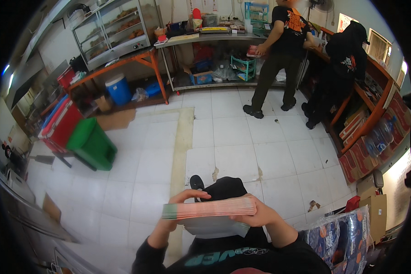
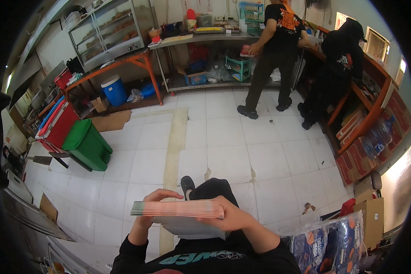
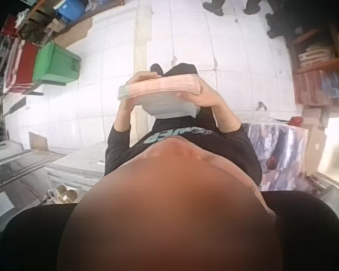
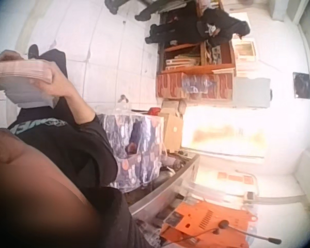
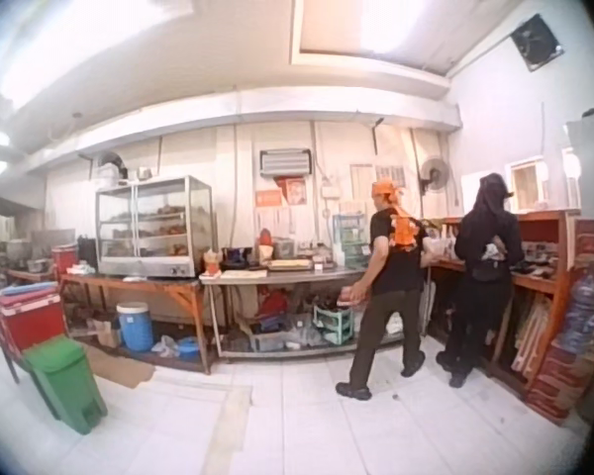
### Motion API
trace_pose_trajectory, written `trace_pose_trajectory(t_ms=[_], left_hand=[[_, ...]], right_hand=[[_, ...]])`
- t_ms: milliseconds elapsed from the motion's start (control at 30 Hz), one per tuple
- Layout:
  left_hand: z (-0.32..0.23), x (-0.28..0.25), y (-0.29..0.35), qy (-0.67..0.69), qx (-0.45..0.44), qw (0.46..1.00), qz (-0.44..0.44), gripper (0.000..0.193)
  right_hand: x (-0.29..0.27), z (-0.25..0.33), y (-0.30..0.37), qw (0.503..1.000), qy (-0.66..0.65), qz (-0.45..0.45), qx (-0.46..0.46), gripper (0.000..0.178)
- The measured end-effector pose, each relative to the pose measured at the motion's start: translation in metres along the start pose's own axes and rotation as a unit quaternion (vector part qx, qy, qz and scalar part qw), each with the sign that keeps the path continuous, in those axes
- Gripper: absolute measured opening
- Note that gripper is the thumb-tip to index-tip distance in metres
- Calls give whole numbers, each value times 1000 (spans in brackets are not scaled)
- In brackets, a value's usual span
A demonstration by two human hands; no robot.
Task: The person retrieves flat-packed boxes from a shelf, then sits on the floor to fold and assemble them into finished containers. The person handles multiple boxes one at a time, folding flaps and securing them into shape.
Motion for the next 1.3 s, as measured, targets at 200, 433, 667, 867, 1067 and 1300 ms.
trace_pose_trajectory(t_ms=[200, 433, 667, 867, 1067, 1300], left_hand=[[-14, 1, 27, 38, 79, 996, -13, 52], [-12, 12, 71, 5, -81, 993, -84, 66], [-6, 22, 81, 12, -98, 988, -116, 72], [-4, 36, 84, 21, -38, 987, -157, 73], [-10, 49, 82, -50, 21, 986, -156, 68], [6, 57, 86, 7, 64, 970, -235, 64]], right_hand=[[8, 10, 11, 979, 25, -203, -3, 21], [17, 7, 20, 977, -7, -211, -14, 20], [31, 14, 26, 964, 55, -253, -55, 16], [29, -14, 26, 944, 66, -318, -61, 10], [26, -45, 23, 936, 42, -343, -74, 15], [31, -50, 20, 915, 24, -388, -111, 19]])
Point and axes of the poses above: each hand's wrist, its own y-axis away from the middle knuckle, its own x-axis out of the palm, z = x × y, the point moved 5 cm from there along -y, towards the middle knuckle, and after that the axes turned 1 degree about -z, right-handed, at the moved point
